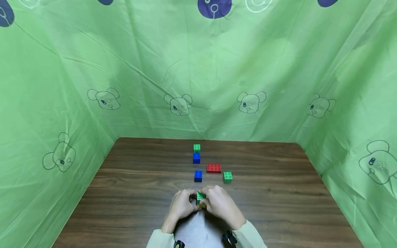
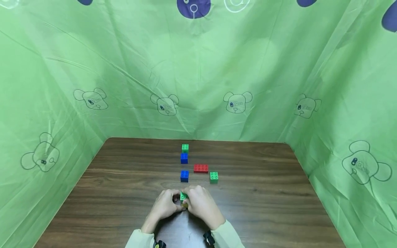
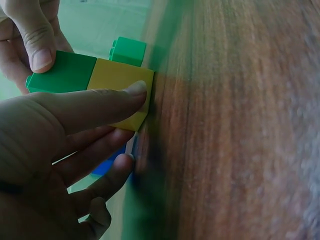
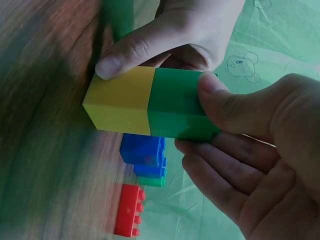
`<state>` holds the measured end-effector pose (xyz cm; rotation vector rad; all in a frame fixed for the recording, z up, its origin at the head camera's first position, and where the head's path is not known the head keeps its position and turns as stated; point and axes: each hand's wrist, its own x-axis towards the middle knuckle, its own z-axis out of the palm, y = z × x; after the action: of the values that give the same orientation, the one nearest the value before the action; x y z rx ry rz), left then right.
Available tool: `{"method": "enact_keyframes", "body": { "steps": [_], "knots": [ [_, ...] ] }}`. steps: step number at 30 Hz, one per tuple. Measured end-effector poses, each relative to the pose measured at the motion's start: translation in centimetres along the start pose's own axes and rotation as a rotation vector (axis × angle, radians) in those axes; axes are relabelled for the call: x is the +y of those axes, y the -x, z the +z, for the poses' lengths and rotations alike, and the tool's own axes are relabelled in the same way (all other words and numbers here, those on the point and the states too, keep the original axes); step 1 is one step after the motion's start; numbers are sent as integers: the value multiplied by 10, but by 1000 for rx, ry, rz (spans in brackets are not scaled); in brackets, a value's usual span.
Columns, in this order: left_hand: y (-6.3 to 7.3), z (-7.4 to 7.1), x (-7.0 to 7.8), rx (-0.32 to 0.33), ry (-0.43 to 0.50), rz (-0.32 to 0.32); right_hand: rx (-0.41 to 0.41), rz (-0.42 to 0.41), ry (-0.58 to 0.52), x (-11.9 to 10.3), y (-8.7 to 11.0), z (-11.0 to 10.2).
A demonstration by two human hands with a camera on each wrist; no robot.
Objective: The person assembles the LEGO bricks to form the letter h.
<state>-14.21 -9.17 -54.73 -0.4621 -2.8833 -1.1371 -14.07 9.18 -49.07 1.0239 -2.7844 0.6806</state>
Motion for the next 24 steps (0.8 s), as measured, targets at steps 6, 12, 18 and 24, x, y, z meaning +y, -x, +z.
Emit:
{"method": "enact_keyframes", "body": {
  "steps": [6, 12, 18, 24],
  "knots": [
    [-1, 0, 2, -39, 13, 1, 13, 10, -36, 4, 4, 1],
    [1, -1, 4, -110, 66, 25, 3, -13, -75, 9, 9, 3],
    [0, -5, 5, -122, 61, 49, -12, -65, -73, 13, 8, 3],
    [-3, -8, 6, -134, 31, 50, -42, -19, -171, 25, 9, -6]
  ]
}}
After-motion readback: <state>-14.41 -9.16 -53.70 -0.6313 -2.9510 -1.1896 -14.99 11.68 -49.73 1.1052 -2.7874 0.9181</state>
